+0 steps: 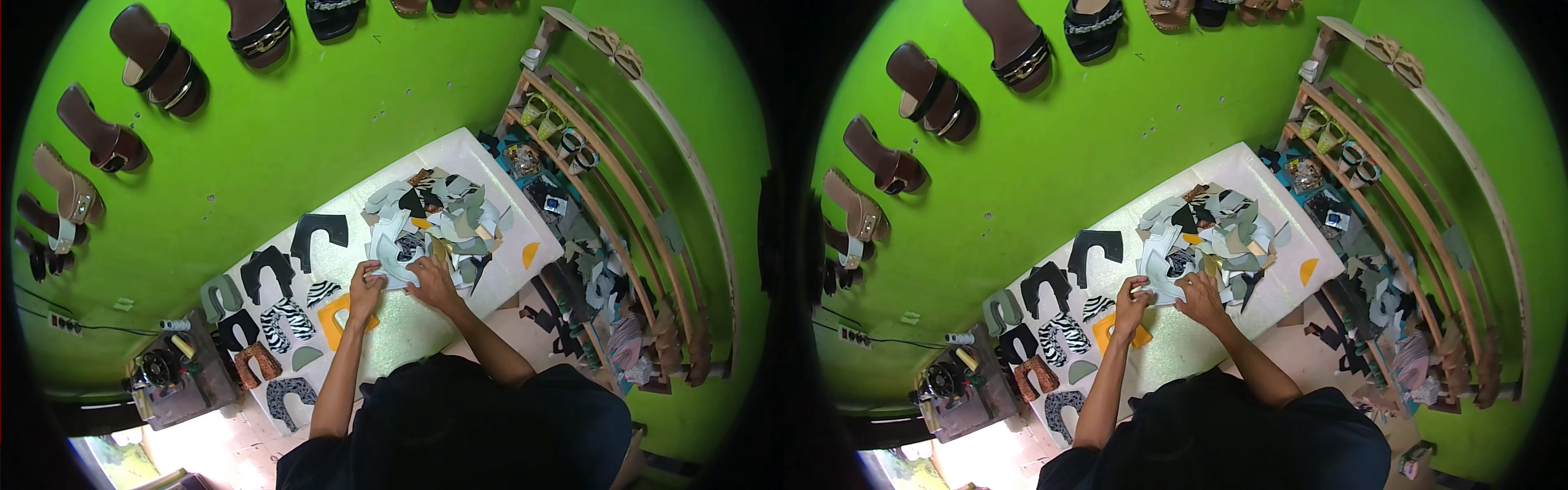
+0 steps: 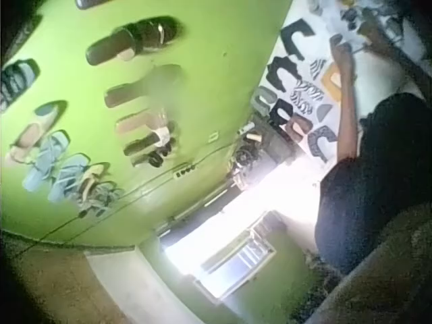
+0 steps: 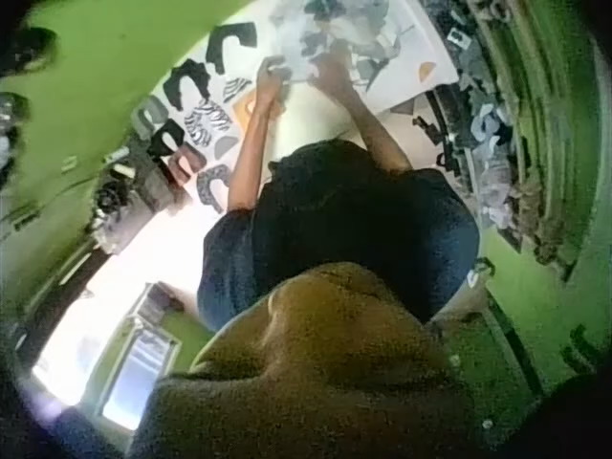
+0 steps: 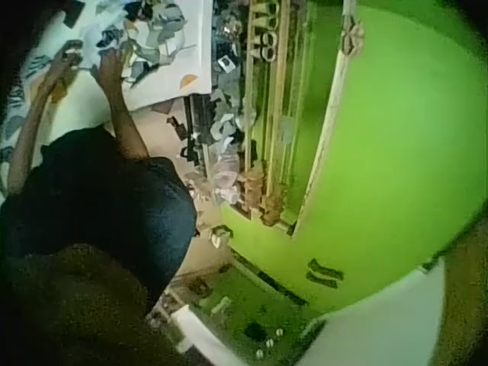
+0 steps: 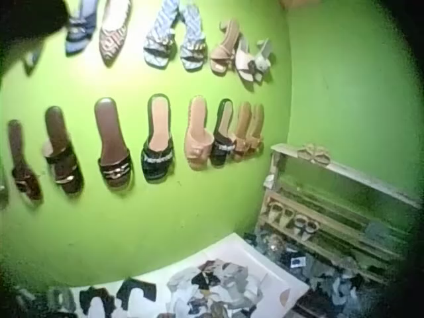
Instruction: Sorting and laying out various patterned shoe upper components on a work surface.
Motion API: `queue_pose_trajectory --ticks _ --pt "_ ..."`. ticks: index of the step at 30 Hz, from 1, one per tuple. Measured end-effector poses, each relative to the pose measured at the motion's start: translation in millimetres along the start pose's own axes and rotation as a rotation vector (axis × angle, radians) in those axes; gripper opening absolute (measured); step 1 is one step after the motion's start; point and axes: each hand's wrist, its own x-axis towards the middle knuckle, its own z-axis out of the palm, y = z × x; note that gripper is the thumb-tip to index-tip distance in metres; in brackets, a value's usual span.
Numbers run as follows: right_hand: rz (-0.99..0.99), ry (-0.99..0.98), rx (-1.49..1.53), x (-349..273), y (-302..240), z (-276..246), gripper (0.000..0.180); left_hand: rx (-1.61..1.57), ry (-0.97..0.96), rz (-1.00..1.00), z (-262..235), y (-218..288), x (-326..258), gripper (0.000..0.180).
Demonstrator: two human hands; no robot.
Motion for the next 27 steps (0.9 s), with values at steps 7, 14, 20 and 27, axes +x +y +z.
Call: queue_pose_trajectory --ticks 7,14,20,27 --pt "0.11 0.052 0.201 6.2 -1.4 -20.4 0.029 -0.157 -0.163 0.005 1.4 12.9 0.3 0.043" --pt "0.37 0.241 0.36 8.2 -0.8 -30.8 0.025 -0.104 -0.233 -0.03 20.3 14.5 -5.5 0.044" --pt "0.451 0.453 0.628 17.1 20.9 -39.6 0.024 -0.011 -0.274 0.039 30.0 17.2 -5.5 0.047" --pt "0.503 0.163 1.051 15.5 29.3 -37.4 0.03 -0.063 -0.395 0.011 58.2 21.1 9.6 0.07"
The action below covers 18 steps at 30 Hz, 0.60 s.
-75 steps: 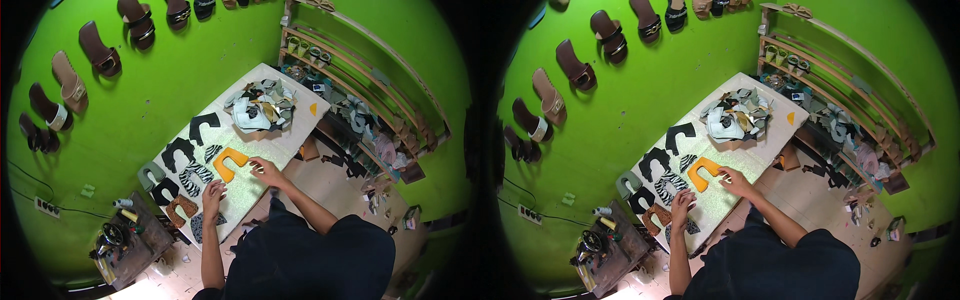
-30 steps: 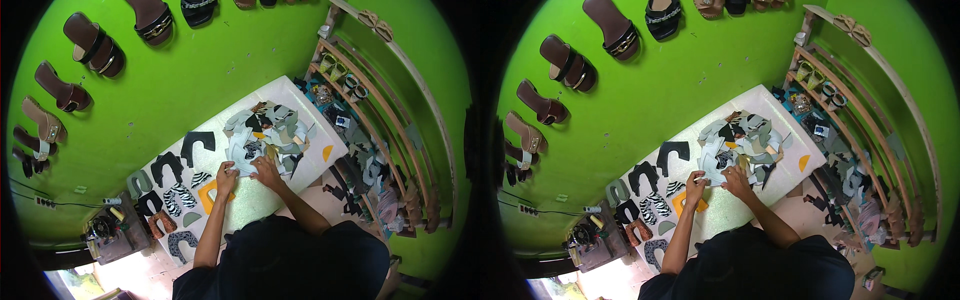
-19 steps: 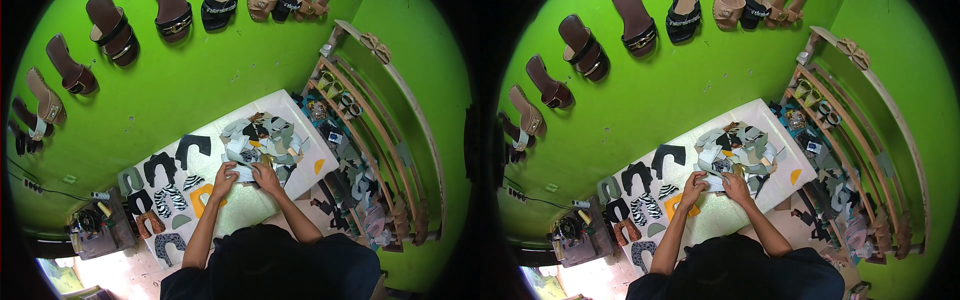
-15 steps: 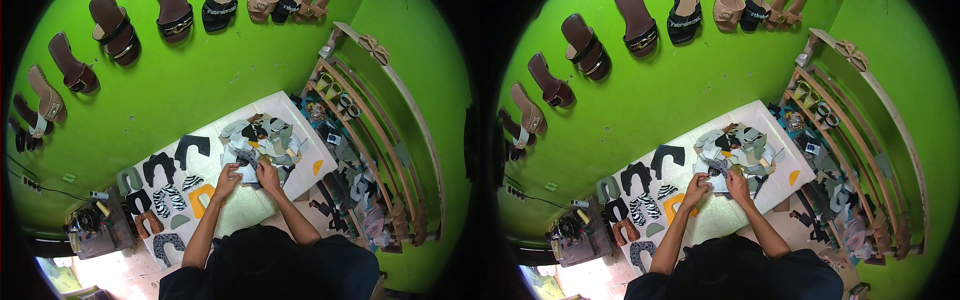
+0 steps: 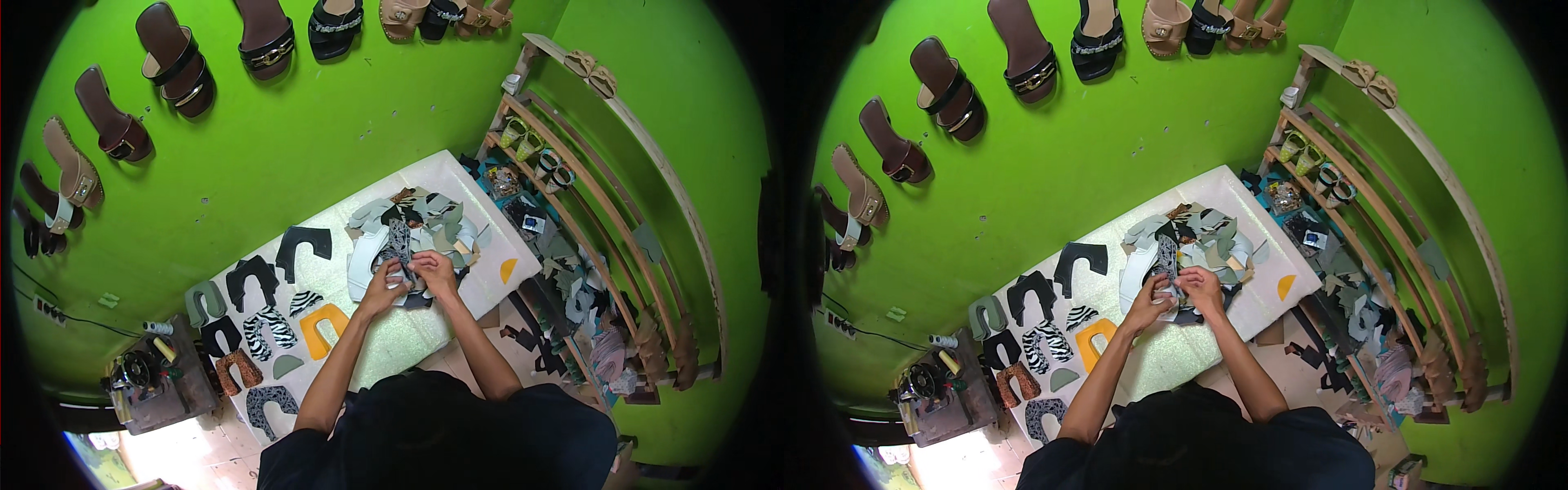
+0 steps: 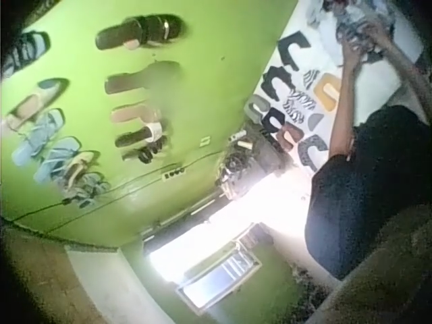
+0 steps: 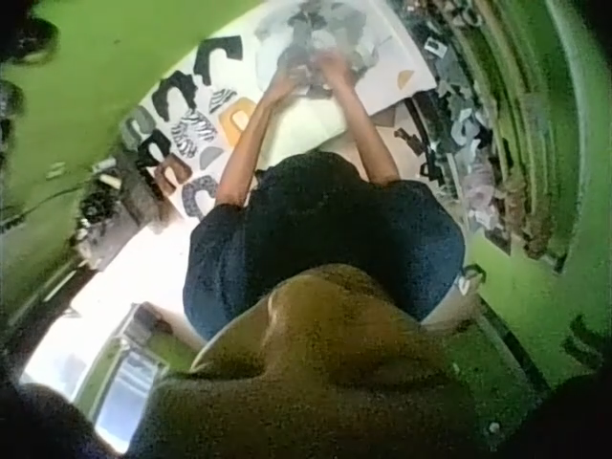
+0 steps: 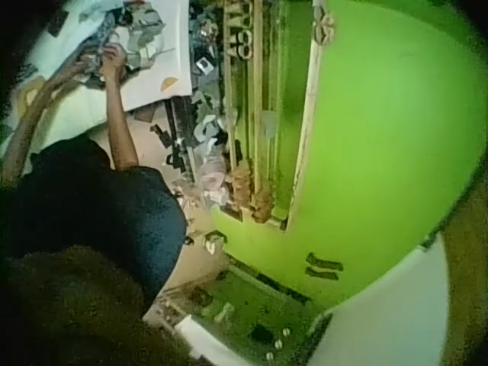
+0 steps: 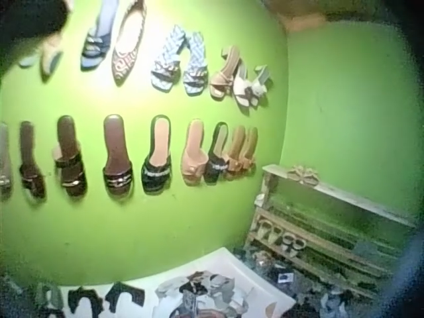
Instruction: Sorting and laying out various patterned shoe upper components on a work surface.
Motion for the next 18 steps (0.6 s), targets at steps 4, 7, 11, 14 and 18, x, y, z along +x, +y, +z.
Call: queue_pose_trajectory --ticks 4,7,11,14,18 --pt "0.019 -0.09 0.025 0.0 22.0 -0.1 0.031 0.011 -0.004 0.004 11.8 -2.2 3.9 0.08" --pt "0.045 -0.121 -0.092 3.1 33.6 1.5 0.032 0.031 0.028 -0.001 12.4 -13.4 7.8 0.086" --pt "0.087 -0.169 0.035 3.2 36.9 -1.2 0.033 -0.001 0.066 -0.024 9.3 -20.1 10.2 0.086" --pt "0.195 -0.016 0.076 4.6 35.2 -1.5 0.028 -0.019 0.085 -0.029 10.6 -21.4 13.2 0.088" --pt "-0.147 0.398 -0.447 -2.5 6.2 -0.5 0.02 -0.001 0.127 -0.081 13.9 -14.2 14.5 0.092"
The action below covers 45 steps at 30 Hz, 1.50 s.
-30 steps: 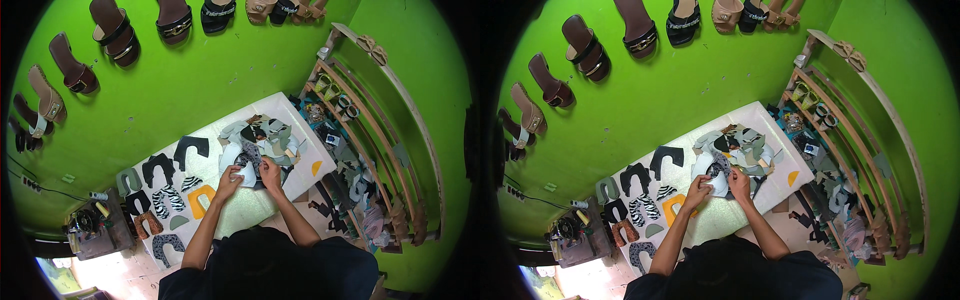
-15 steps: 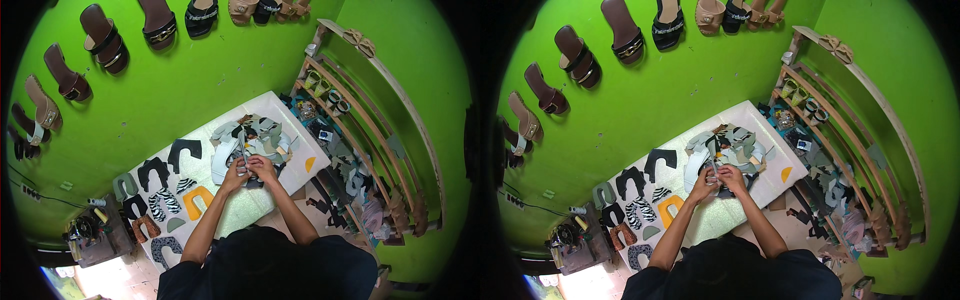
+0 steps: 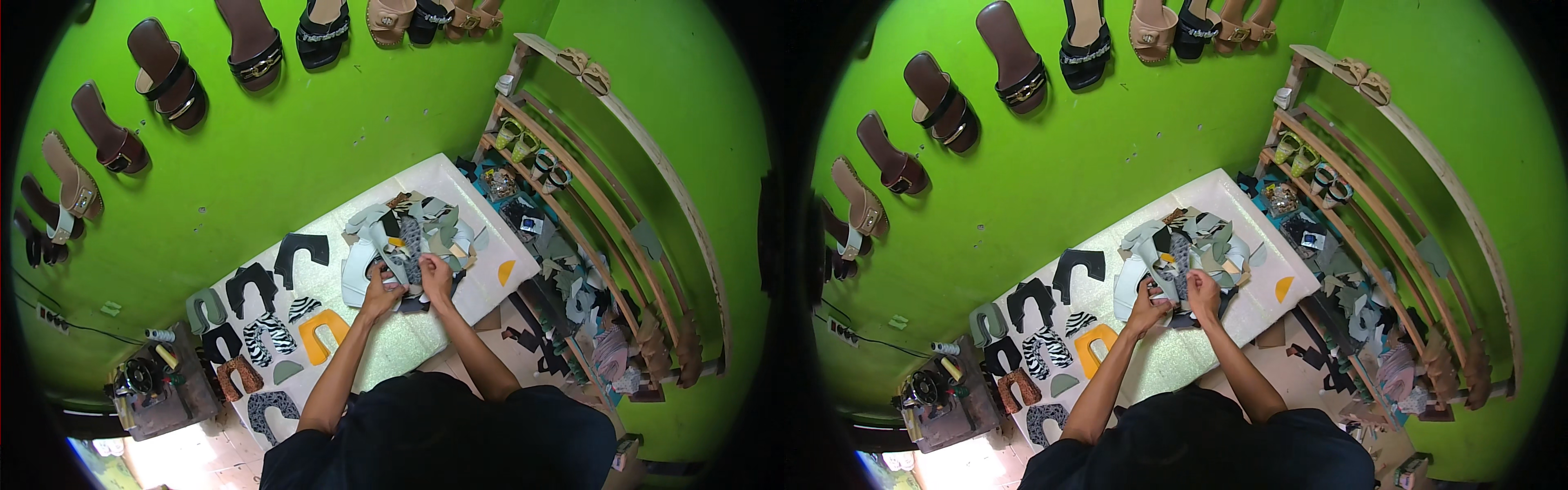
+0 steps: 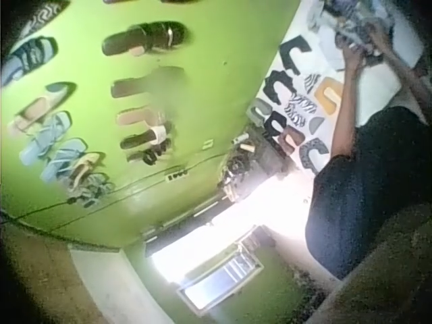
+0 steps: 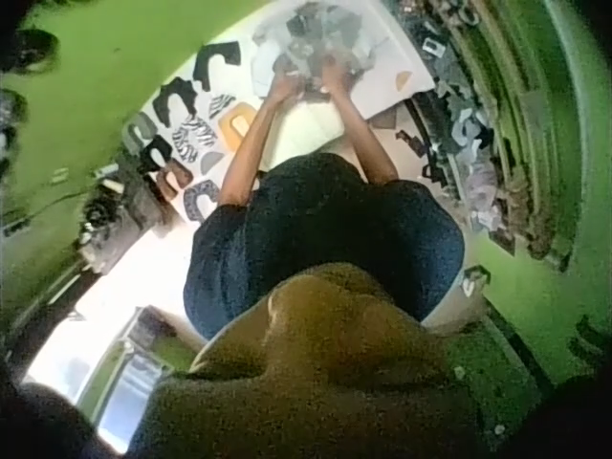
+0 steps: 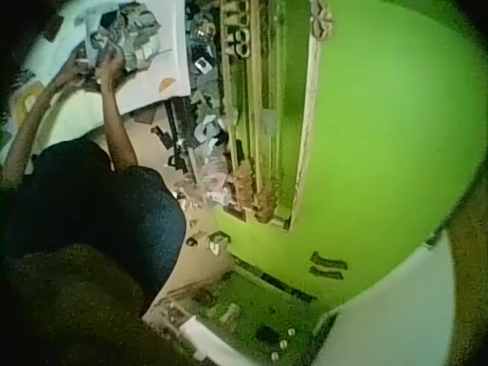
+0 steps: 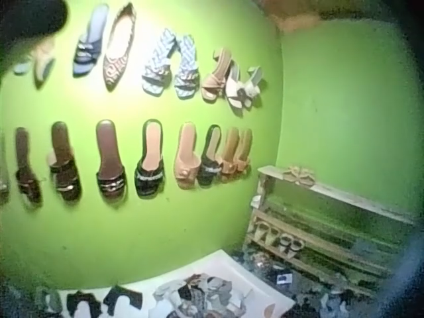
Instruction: Sorting and laying out various patterned shoe upper components on a work surface.
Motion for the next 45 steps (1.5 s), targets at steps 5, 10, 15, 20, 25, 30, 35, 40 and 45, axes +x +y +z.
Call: queue_pose_trajectory --ticks 5,10,15,20,25,30,35,40,45 --pt "-0.216 0.221 -0.043 25.3 -41.5 -26.4 0.021 0.007 0.023 0.113 -4.4 -10.8 8.1 0.082" --pt "-0.477 0.43 -0.061 38.3 -87.5 -63.5 0.018 0.764 -0.015 0.06 -14.2 25.9 -7.7 0.065" --pt "-0.405 0.144 0.153 35.8 -114.3 -87.2 0.019 0.855 0.162 0.045 -27.4 96.2 -39.8 0.045" --pt "-0.448 -0.387 0.091 26.1 -119.8 -88.5 0.02 0.787 0.447 0.818 -26.3 156.9 -61.5 0.053" --pt "-0.436 -0.642 0.177 12.9 -114.4 -65.7 0.021 0.856 0.178 0.642 -35.9 147.4 -61.3 0.034" --pt "-0.143 -0.666 0.221 7.4 -103.5 -57.8 0.035 0.382 0.154 0.34 -60.0 119.3 -58.6 0.016" --pt "-0.038 -0.62 0.412 12.3 -56.5 -32.6 0.031 0.257 0.081 0.248 -76.8 112.2 -68.9 0.022" --pt "0.072 -0.625 0.466 15.2 -41.1 -16.7 0.024 0.152 0.144 0.186 -98.4 107.4 -83.8 0.017" --pt "-0.357 -0.517 -0.155 -0.4 -19.5 -12.3 0.034 0.143 0.255 0.22 -120.9 118.8 -96.3 0.018"
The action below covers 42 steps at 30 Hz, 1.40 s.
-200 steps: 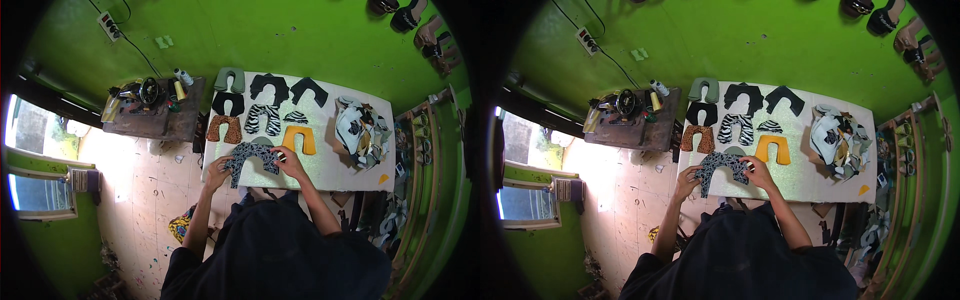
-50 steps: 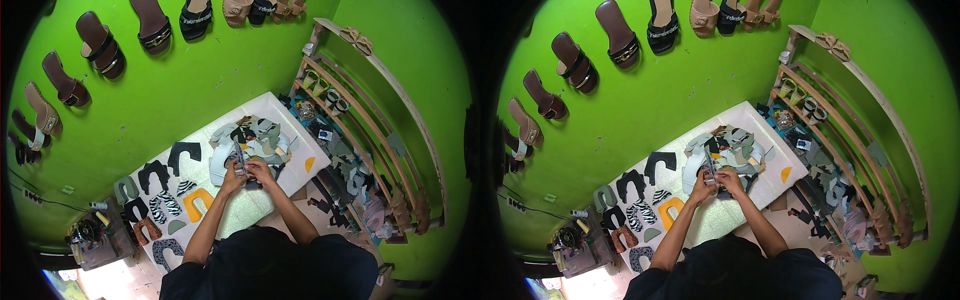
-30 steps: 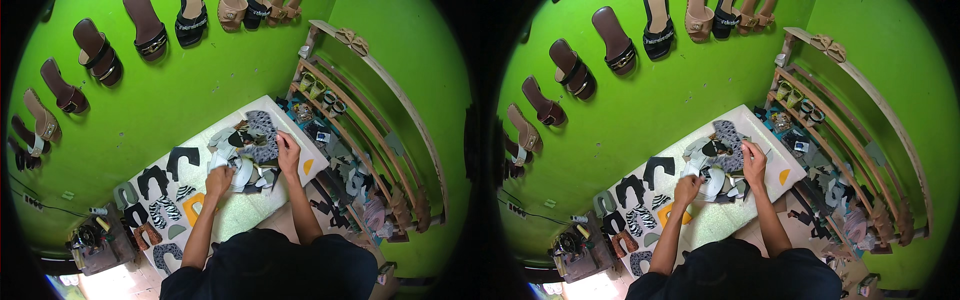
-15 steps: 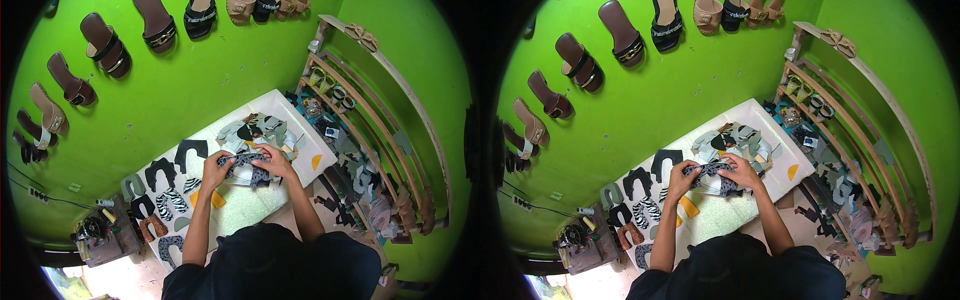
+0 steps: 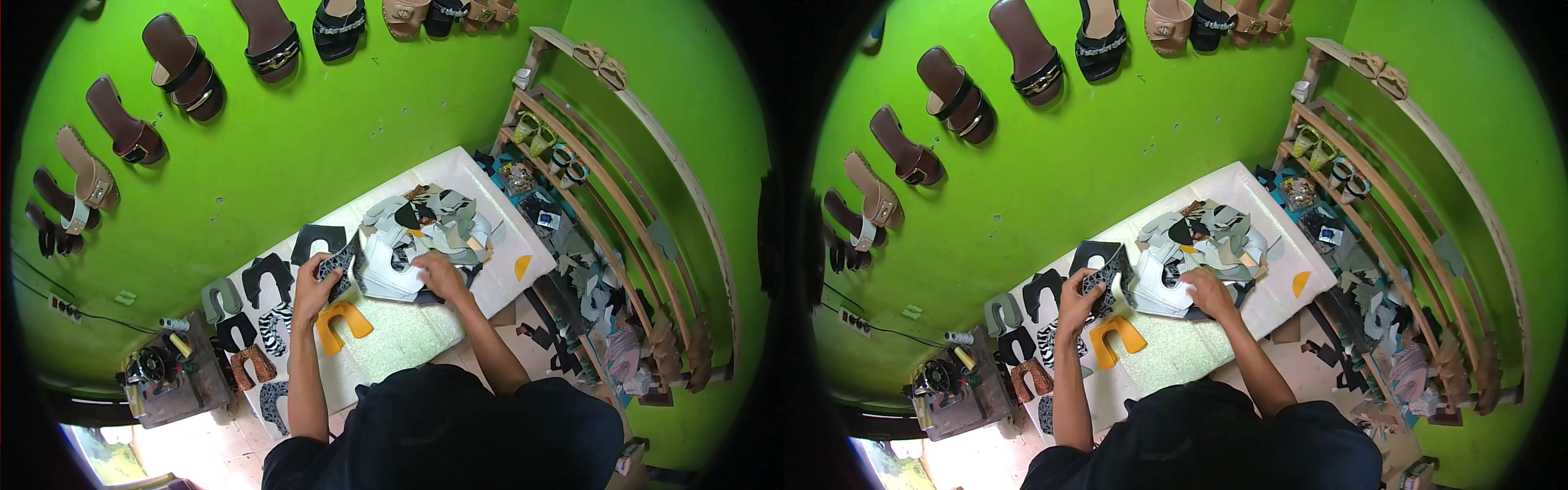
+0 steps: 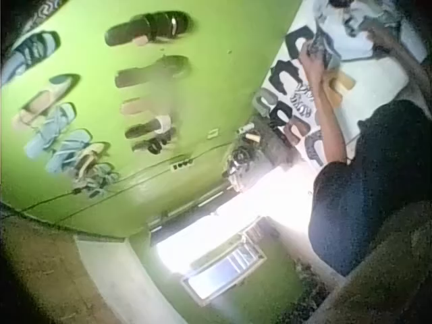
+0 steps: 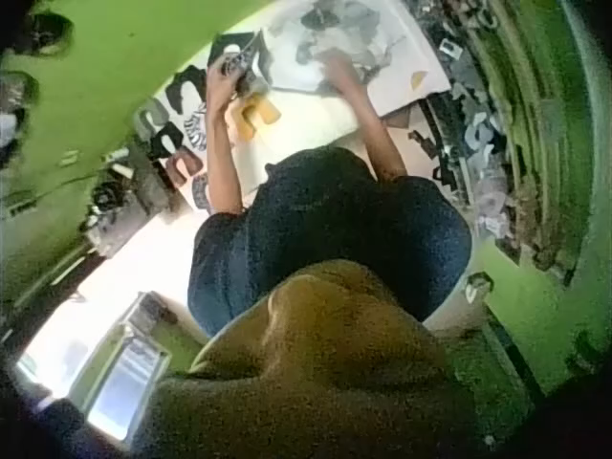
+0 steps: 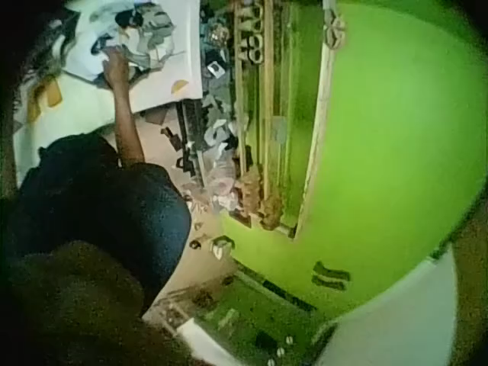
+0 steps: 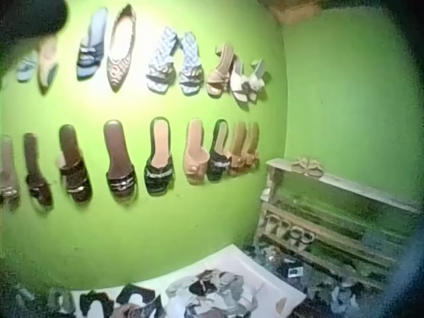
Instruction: Sorting and laying out various patterned shoe upper components on a work surface.
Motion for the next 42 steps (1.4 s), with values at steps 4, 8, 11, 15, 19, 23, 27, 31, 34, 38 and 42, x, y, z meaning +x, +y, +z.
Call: queue_pose_trajectory --ticks 4,8,11,15,19,23,27,31,34,38,42 --pt "-0.175 -0.177 -0.437 -15.5 -13.8 21.0 0.057 0.015 0.064 0.04 -7.5 0.6 -2.3 0.018" --pt "-0.205 -0.087 -0.515 -16.8 4.7 28.6 0.055 -0.026 0.047 0.013 1.4 7.7 -2.6 0.018" --pt "-0.173 -0.092 -0.584 -12.8 11.4 24.9 0.039 -0.071 0.04 0.003 4.1 8.4 -1.0 0.017" --pt "-0.21 -0.094 -0.496 -8.6 13.7 14.2 0.027 -0.186 0.034 -0.025 10.0 12.5 2.1 0.017" --pt "-0.136 0.087 -0.274 -1.1 4.9 4.5 0.019 -0.231 0.022 -0.011 14.6 12.6 6.0 0.019" --pt "-0.066 0.513 -0.02 14.0 0.5 -5.3 0.018 -0.242 0.042 0.021 13.4 6.1 9.2 0.016" --pt "0.126 0.609 0.33 23.8 -6.1 -26.4 0.018 -0.314 0.164 0.016 7.7 -2.7 11.4 0.016" --pt "0.111 0.549 0.639 29.0 -21.9 -54.6 0.018 -0.344 0.156 -0.004 2.3 -8.1 14.4 0.016" --pt "0.096 0.429 0.723 26.4 -28.5 -71.7 0.018 -0.36 0.144 -0.043 2.1 -14.9 18.1 0.01" --pt "0.042 0.127 0.902 15.7 -63.6 -89.0 0.019 -0.409 0.035 -0.067 8.4 -12.5 20.4 0.012" --pt "0.029 -0.071 1.05 9.9 -75.6 -85.8 0.019 -0.476 -0.082 -0.183 21.6 -7.1 18.3 0.015"
